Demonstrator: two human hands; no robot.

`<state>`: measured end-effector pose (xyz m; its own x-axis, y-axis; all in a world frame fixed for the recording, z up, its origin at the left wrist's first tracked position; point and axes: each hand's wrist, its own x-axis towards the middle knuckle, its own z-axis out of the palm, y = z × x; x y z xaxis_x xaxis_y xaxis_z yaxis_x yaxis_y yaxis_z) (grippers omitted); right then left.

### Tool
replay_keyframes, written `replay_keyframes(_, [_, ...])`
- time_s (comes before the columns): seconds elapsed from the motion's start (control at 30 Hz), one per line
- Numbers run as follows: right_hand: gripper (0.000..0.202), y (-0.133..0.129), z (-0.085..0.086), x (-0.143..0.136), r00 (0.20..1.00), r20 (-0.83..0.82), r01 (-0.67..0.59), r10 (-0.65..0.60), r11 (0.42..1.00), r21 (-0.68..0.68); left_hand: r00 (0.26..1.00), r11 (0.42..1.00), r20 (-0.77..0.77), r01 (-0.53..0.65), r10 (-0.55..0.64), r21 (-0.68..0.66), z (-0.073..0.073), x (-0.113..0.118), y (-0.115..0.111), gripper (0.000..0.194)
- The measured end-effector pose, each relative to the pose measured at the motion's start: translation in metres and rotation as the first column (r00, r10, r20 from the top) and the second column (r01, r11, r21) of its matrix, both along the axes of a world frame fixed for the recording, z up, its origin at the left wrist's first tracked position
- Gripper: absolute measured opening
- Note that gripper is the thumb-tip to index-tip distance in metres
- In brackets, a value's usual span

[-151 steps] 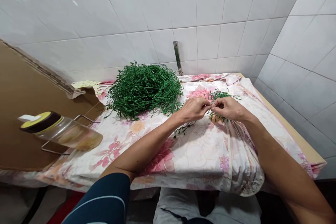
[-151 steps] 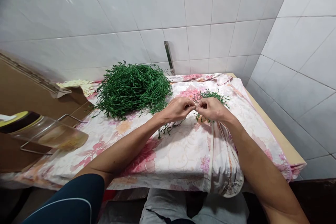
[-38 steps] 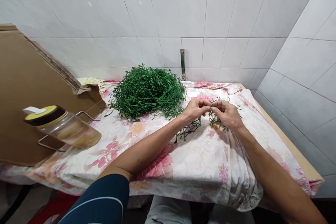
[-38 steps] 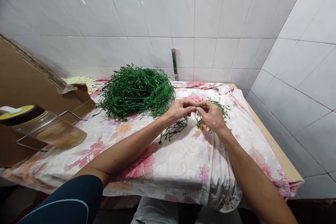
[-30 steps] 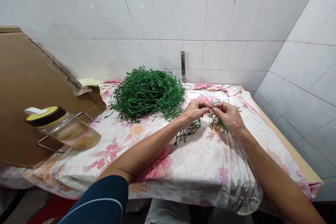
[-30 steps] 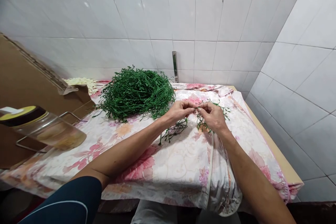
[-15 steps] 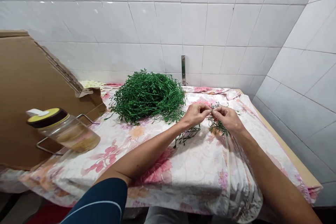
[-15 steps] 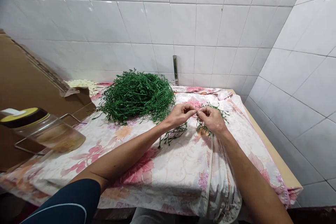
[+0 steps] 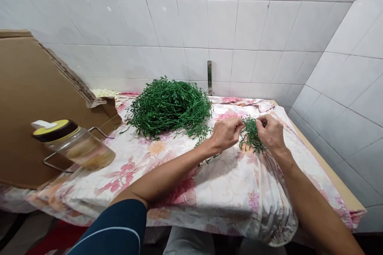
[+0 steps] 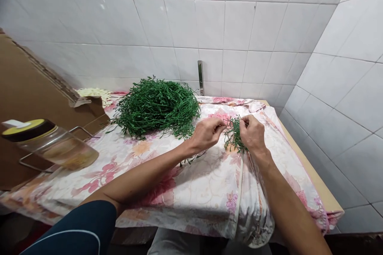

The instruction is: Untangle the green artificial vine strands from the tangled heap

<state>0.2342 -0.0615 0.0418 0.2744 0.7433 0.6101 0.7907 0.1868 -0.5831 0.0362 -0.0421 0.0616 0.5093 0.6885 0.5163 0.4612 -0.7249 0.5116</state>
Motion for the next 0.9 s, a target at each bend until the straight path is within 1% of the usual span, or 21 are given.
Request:
replay_keyframes(0.03, [0.02, 0.0, 0.002, 0.002, 0.999, -0.044, -0.001, 0.002, 1.0, 0.024, 0.994, 0.997, 0.106, 0.031, -0.024, -0.072, 0.004, -0.002, 0.004, 0.019])
replay_keyframes(0.1, [0.023, -0.001, 0.004, 0.004, 0.996, -0.085, -0.009, 0.013, 0.999, 0.052, 0.946, 0.965, 0.325, 0.104, -0.021, -0.242, 0.012, -0.007, 0.014, 0.023])
replay_keyframes(0.17, [0.025, -0.002, 0.004, 0.005, 0.996, -0.079, -0.024, 0.028, 0.999, 0.049, 0.858, 0.926, 0.51, 0.143, 0.06, -0.349, 0.02, -0.013, 0.025, 0.025])
replay_keyframes(0.23, [0.026, -0.001, 0.0, 0.005, 0.997, -0.063, -0.04, 0.042, 0.998, 0.042, 0.782, 0.873, 0.609, 0.199, 0.133, -0.445, 0.028, -0.02, 0.035, 0.027])
replay_keyframes(0.27, [0.026, -0.001, -0.002, 0.005, 0.997, -0.055, -0.047, 0.05, 0.998, 0.044, 0.756, 0.849, 0.636, 0.226, 0.157, -0.478, 0.032, -0.024, 0.038, 0.028])
replay_keyframes(0.33, [0.024, 0.001, -0.008, 0.006, 0.997, -0.035, -0.063, 0.065, 0.997, 0.052, 0.727, 0.809, 0.66, 0.266, 0.188, -0.524, 0.037, -0.029, 0.043, 0.03])
replay_keyframes(0.4, [0.023, 0.004, -0.012, 0.008, 0.997, -0.002, -0.079, 0.079, 0.995, 0.06, 0.713, 0.794, 0.67, 0.276, 0.209, -0.542, 0.041, -0.033, 0.046, 0.031])
replay_keyframes(0.53, [0.021, 0.008, -0.018, 0.012, 0.989, 0.119, -0.096, 0.086, 0.992, 0.082, 0.688, 0.805, 0.695, 0.285, 0.206, -0.521, 0.045, -0.036, 0.046, 0.027])
replay_keyframes(0.6, [0.021, 0.008, -0.017, 0.012, 0.977, 0.199, -0.109, 0.082, 0.986, 0.128, 0.676, 0.814, 0.713, 0.302, 0.185, -0.497, 0.047, -0.036, 0.044, 0.025])
replay_keyframes(0.67, [0.021, 0.007, -0.015, 0.008, 0.967, 0.24, -0.129, 0.082, 0.973, 0.19, 0.667, 0.826, 0.723, 0.299, 0.178, -0.479, 0.05, -0.036, 0.042, 0.022])
replay_keyframes(0.77, [0.02, -0.001, -0.012, -0.004, 0.973, 0.202, -0.158, 0.113, 0.962, 0.223, 0.644, 0.85, 0.742, 0.274, 0.186, -0.45, 0.055, -0.036, 0.038, 0.018])
replay_keyframes(0.9, [0.02, -0.013, -0.011, -0.026, 0.969, 0.107, -0.238, 0.221, 0.955, 0.177, 0.612, 0.864, 0.774, 0.292, 0.162, -0.411, 0.059, -0.035, 0.032, 0.015])
